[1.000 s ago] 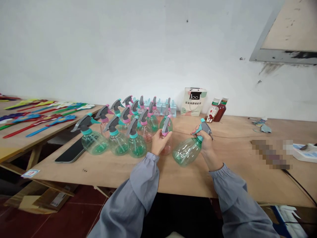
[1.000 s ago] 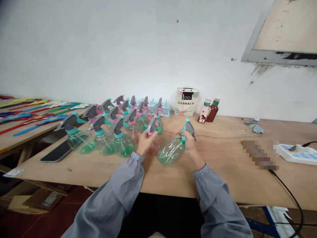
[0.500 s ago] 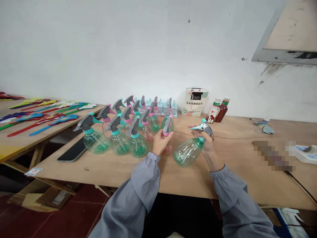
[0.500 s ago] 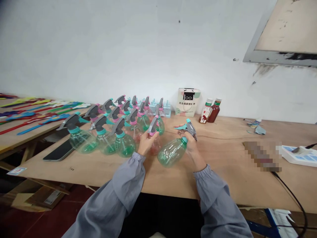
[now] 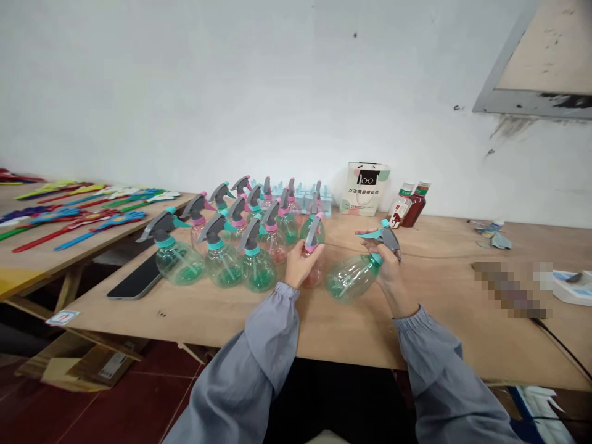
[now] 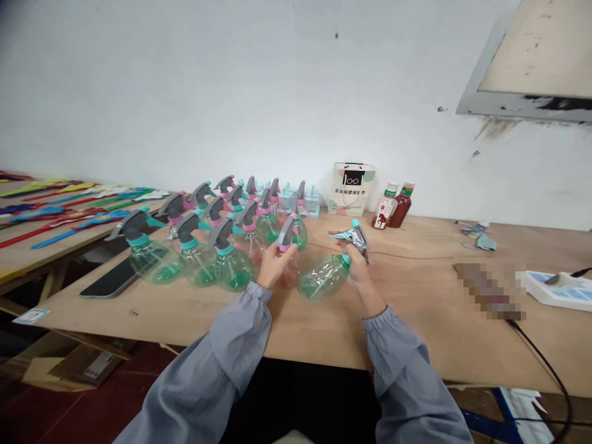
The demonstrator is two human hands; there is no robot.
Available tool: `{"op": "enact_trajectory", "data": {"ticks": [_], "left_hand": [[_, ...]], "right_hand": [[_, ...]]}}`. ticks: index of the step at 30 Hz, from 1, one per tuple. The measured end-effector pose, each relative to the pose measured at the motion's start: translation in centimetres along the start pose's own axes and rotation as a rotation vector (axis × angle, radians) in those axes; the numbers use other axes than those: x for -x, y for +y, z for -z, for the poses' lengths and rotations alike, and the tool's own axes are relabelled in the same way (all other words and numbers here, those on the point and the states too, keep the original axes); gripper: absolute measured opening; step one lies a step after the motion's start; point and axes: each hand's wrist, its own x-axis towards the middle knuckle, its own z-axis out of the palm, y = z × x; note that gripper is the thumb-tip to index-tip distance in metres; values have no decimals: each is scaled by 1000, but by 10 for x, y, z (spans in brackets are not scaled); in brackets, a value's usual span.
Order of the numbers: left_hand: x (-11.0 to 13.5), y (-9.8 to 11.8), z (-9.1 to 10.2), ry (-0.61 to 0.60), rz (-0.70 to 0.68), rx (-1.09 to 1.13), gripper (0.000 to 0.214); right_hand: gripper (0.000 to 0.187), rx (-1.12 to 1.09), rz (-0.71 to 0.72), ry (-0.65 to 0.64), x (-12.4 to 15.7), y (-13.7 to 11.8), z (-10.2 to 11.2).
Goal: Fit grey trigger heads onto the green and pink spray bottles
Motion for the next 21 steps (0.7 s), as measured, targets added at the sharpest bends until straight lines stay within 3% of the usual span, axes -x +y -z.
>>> {"op": "enact_trajectory", "data": {"ticks": [7, 13, 15, 21], "left_hand": [[0, -1, 1, -10, -13, -11, 30], [-1, -2, 1, -22, -10, -34, 31], [-1, -2, 1, -27, -9, -35, 31], [-1, 0, 1, -57, 9, -24, 31]], "right_hand": [[3, 27, 45, 116, -2, -2, 4], [20, 266, 30, 62, -11, -13, 22], [25, 371, 37, 148, -17, -19, 38], [40, 641, 94, 571, -39, -40, 104]]}}
